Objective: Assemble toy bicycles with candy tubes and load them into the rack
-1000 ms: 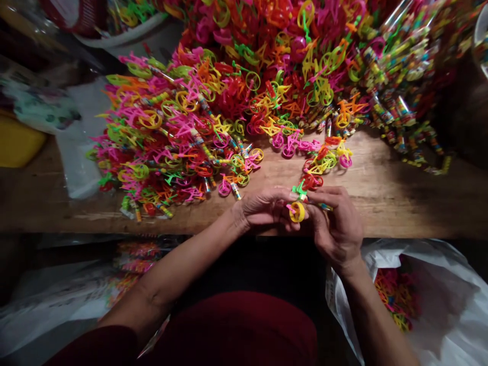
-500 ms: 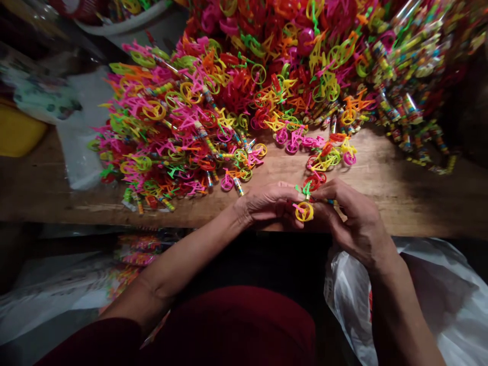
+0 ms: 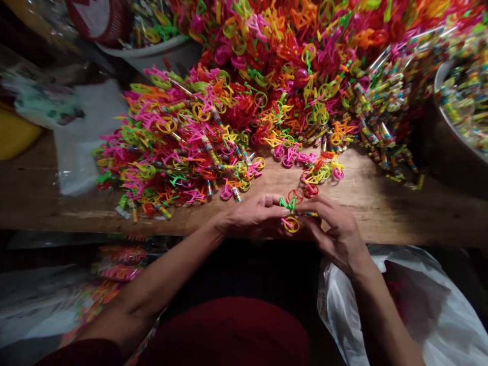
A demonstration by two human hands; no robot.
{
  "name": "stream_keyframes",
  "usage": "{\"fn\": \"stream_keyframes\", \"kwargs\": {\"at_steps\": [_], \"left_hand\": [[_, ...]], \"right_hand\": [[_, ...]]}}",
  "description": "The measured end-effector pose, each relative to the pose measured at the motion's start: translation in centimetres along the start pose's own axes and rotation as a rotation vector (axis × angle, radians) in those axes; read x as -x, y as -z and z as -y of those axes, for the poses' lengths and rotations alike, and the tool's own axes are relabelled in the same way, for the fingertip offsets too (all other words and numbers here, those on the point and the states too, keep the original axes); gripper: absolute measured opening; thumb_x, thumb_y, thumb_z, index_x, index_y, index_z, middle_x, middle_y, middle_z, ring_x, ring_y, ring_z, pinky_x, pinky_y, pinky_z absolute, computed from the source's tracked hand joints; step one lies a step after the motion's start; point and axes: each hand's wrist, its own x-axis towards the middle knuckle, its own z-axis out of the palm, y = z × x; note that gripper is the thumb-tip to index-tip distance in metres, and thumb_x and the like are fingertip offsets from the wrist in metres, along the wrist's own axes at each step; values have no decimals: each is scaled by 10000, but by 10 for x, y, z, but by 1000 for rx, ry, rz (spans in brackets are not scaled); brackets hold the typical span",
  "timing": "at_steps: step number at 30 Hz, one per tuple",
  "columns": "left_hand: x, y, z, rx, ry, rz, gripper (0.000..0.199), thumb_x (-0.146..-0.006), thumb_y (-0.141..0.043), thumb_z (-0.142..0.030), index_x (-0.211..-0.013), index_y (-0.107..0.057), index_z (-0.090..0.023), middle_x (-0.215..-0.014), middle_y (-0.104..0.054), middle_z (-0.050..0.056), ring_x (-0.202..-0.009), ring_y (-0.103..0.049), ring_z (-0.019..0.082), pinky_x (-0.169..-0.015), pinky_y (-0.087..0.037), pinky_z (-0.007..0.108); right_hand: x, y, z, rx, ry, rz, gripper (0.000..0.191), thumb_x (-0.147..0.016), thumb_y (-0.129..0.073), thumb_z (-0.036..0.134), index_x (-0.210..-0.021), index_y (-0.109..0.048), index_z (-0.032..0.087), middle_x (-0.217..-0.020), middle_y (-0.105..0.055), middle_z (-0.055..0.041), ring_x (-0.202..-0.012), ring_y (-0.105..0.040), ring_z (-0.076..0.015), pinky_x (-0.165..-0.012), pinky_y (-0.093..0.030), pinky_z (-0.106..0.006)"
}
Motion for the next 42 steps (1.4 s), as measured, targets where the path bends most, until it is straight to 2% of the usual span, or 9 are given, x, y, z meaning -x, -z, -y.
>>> {"fn": "stream_keyframes", "kwargs": {"at_steps": [2, 8, 12, 15, 20, 23, 27, 33, 42], "left_hand": [[24, 4, -31, -280, -120, -161, 285, -787, -823, -383, -857, -712, -129, -820, -744, 67, -703, -708, 150, -716, -564, 286], [90, 48, -124, -1115, -475, -1266, 225, -883, -666, -311, -701, -662, -179, -624, -633, 1, -670, -585, 156, -676, -438, 323], [95, 88, -146, -1387, -388, -1556, 249, -872, -728, -335, -1052, -727, -162, -1079, -721, 39, -1157, -625, 270, -1013, -409, 419], [82, 85, -141, -1421, -620, -1629, 531, -877, -754, -284, -1374, -575, -238, -1476, -565, 44, -1414, -476, 317, -1182, -327, 454], [40, 15, -81, -1390, -1029, -1269, 178, -976, -555, -203, -1026, -713, -138, -1082, -743, 93, -1076, -686, 234, -1014, -503, 403], [2, -13, -33, -876, -582, -655, 198, -954, -624, -323, -897, -727, -163, -801, -724, 40, -717, -685, 151, -738, -540, 287], [-32, -11, -1, -117, -333, -287, 532, -866, -682, -645, -985, -705, -126, -843, -723, 54, -687, -690, 131, -665, -540, 231], [-32, 2, -9, 0, -225, -297, 308, -782, -847, -335, -922, -744, -81, -825, -750, 78, -696, -707, 136, -622, -553, 197], [-42, 5, -1, 156, -179, -380, 263, -737, -858, -253, -876, -718, -78, -792, -764, 89, -626, -711, 143, -526, -587, 212]], "right_hand": [[-5, -12, -2, -34, -40, -165, 251, -940, -681, 320, -1184, -673, 259, -993, -727, -34, -815, -691, -170, -714, -558, -306], [-21, -26, -23, 516, -107, -423, 196, -909, -703, 417, -919, -652, 228, -879, -652, -61, -672, -546, -173, -611, -405, -316], [-21, -33, -39, 702, -207, -391, 259, -919, -663, 459, -906, -621, 204, -896, -645, -96, -664, -513, -196, -566, -318, -314], [-17, -33, -43, 686, -226, -359, 217, -933, -624, 415, -929, -627, 198, -900, -652, -97, -687, -536, -206, -585, -358, -319], [-14, -24, -30, 351, -229, -453, 190, -925, -642, 396, -930, -660, 207, -757, -629, -14, -604, -538, -151, -584, -427, -300], [-16, -27, -18, 186, -242, -504, 187, -958, -630, 381, -1003, -675, 206, -775, -654, 3, -585, -544, -122, -561, -437, -271], [-16, -42, -9, 378, 3, -448, 127, -942, -651, 307, -989, -660, 189, -818, -651, -13, -623, -546, -119, -605, -467, -269], [-8, -46, -13, 437, 84, -343, 199, -980, -631, 323, -1130, -646, 193, -982, -686, -65, -682, -594, -139, -694, -523, -299], [-27, 43, -64, 624, -127, -527, 178, -968, -545, 274, -956, -702, 190, -915, -683, -69, -739, -623, -178, -673, -479, -298]]}}
